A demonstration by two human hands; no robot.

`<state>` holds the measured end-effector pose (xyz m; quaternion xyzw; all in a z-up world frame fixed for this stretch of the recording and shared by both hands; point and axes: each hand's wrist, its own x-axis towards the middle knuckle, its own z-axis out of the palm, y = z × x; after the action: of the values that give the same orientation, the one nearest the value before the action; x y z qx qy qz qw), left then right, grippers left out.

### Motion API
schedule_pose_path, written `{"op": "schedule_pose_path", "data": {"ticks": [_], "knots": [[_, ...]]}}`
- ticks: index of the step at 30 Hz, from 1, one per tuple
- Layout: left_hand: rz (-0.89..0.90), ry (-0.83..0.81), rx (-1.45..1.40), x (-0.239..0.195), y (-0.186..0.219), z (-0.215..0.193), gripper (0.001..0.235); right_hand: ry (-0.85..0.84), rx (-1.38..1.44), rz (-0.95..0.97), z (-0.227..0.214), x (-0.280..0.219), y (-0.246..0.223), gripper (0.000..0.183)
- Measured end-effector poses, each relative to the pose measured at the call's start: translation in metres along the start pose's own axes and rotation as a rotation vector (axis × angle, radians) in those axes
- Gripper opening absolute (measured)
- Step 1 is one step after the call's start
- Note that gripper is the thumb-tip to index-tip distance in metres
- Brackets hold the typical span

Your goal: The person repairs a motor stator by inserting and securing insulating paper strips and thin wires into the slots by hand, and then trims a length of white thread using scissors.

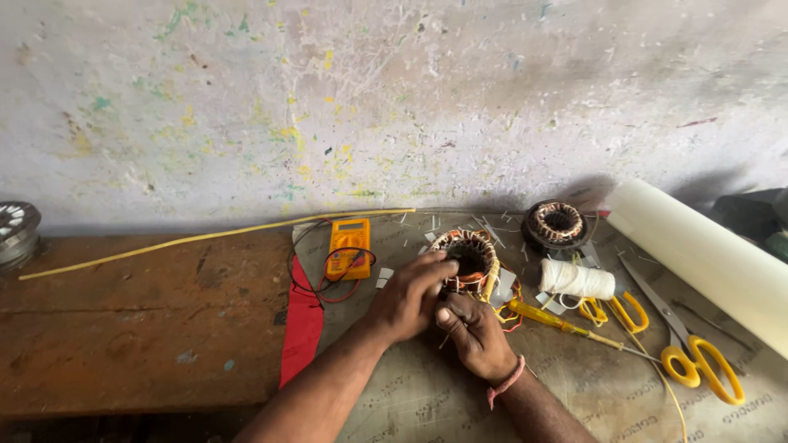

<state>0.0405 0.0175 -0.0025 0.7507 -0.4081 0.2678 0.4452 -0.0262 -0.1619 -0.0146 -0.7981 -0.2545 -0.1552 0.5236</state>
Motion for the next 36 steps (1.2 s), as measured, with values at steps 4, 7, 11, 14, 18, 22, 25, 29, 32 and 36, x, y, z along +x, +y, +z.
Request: {"op": "schedule_pose_path", "data": {"ticks": [4, 7, 11, 14, 18, 22, 25, 29, 32, 36], "knots": [[0.129, -0.111, 0.167, -0.012, 0.013, -0.006, 0.051, -0.012, 0.086, -0.089, 0.002, -0.004, 0.004, 0.033], [0.151, -0.129, 0.254, -0.012, 0.016, -0.007, 0.055, 0.047, 0.201, -0.018, 0.006, -0.012, 0.008, 0.033], [0.162, -0.154, 0.366, -0.009, 0.023, -0.003, 0.054, 0.264, 0.688, 0.041, 0.007, -0.013, 0.004, 0.033], [0.225, -0.130, 0.417, -0.008, 0.025, -0.002, 0.050, 0.400, 1.004, 0.111, 0.010, -0.007, -0.011, 0.037], [0.211, -0.188, 0.356, -0.010, 0.020, -0.002, 0.054, 0.548, 1.157, 0.264, 0.018, 0.005, -0.014, 0.032], [0.216, -0.217, 0.407, -0.012, 0.011, 0.000, 0.056, 0.404, 0.873, 0.210, 0.034, -0.002, -0.001, 0.032], [0.224, -0.233, 0.451, -0.014, 0.010, 0.002, 0.054, 0.291, 0.618, 0.222, 0.032, -0.004, -0.005, 0.026], [0.268, -0.183, 0.480, -0.015, 0.010, 0.001, 0.053, 0.147, 0.127, 0.138, 0.026, -0.015, -0.029, 0.014], [0.237, -0.193, 0.587, -0.017, 0.020, 0.000, 0.057, 0.073, -0.218, -0.144, 0.015, -0.028, -0.046, 0.008], [0.430, -0.233, 0.361, -0.018, 0.038, -0.009, 0.054, 0.099, -0.239, -0.213, 0.007, -0.047, -0.071, 0.005]]}}
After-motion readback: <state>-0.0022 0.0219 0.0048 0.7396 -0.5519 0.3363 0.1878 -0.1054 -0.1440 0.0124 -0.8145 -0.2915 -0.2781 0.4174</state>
